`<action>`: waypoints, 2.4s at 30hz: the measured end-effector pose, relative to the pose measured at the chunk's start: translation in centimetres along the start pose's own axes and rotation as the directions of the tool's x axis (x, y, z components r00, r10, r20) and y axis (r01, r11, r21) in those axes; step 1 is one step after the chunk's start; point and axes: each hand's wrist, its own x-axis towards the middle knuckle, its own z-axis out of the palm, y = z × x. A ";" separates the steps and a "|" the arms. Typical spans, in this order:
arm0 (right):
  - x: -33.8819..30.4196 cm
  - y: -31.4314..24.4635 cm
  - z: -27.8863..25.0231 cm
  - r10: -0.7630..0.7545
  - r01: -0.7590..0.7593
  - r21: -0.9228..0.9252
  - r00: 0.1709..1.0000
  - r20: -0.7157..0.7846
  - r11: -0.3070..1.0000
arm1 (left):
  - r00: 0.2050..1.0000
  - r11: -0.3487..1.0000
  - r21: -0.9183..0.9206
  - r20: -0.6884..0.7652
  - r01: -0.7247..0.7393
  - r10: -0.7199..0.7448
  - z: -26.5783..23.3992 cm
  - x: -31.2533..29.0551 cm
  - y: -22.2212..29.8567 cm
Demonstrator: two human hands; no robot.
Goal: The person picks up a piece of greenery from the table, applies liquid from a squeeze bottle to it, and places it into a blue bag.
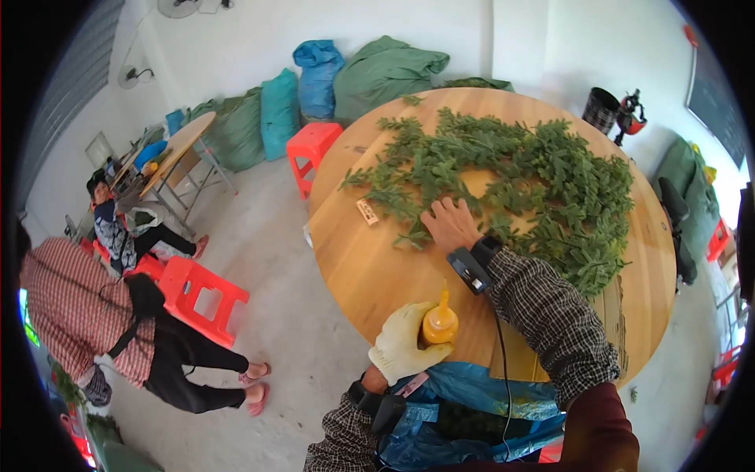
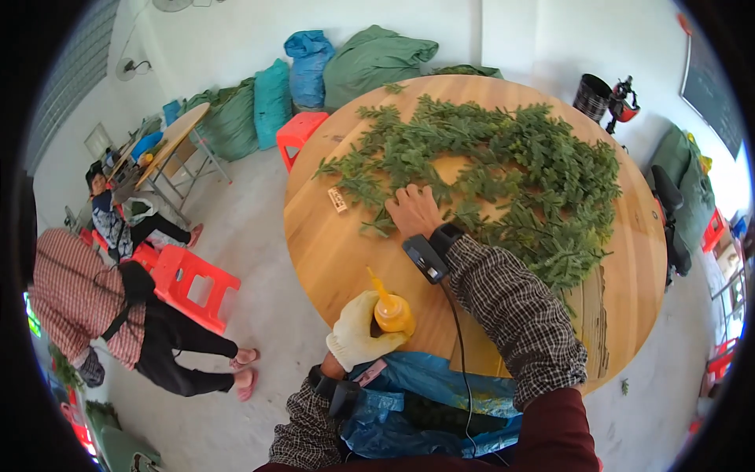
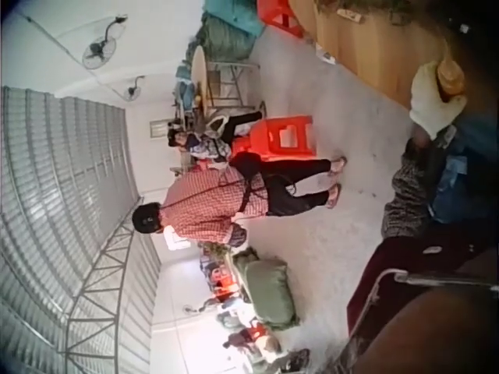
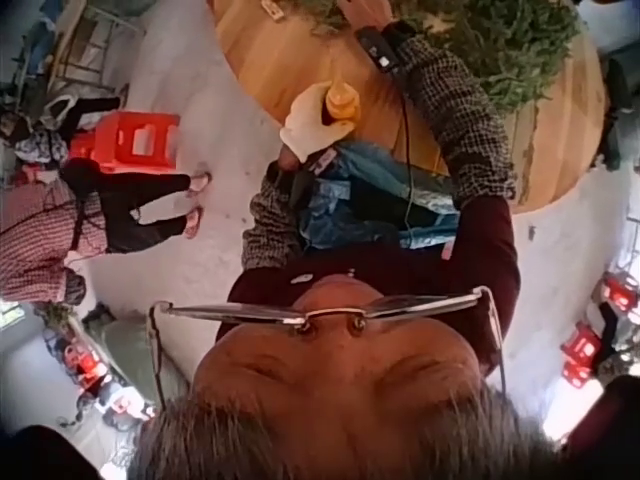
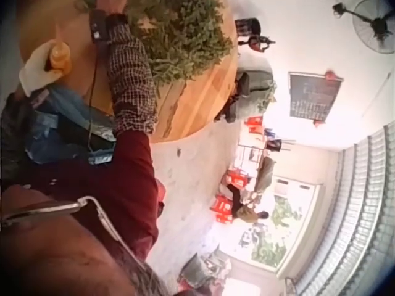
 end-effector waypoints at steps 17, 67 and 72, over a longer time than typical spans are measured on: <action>-3.4 5.9 -7.2 0.274 -0.354 0.034 0.779 0.564 0.935 | 0.996 0.999 0.042 -0.090 0.026 -0.022 1.0 -0.2 -0.6; -24.3 4.4 -6.7 0.576 -0.515 0.289 0.795 -0.191 0.807 | 0.642 0.635 -0.092 -0.129 -0.767 0.756 1.2 1.9 -11.3; -25.2 3.7 -9.3 0.585 -0.544 0.246 0.798 -0.144 0.802 | 1.000 0.983 0.182 0.022 0.000 -0.004 1.7 0.1 -4.9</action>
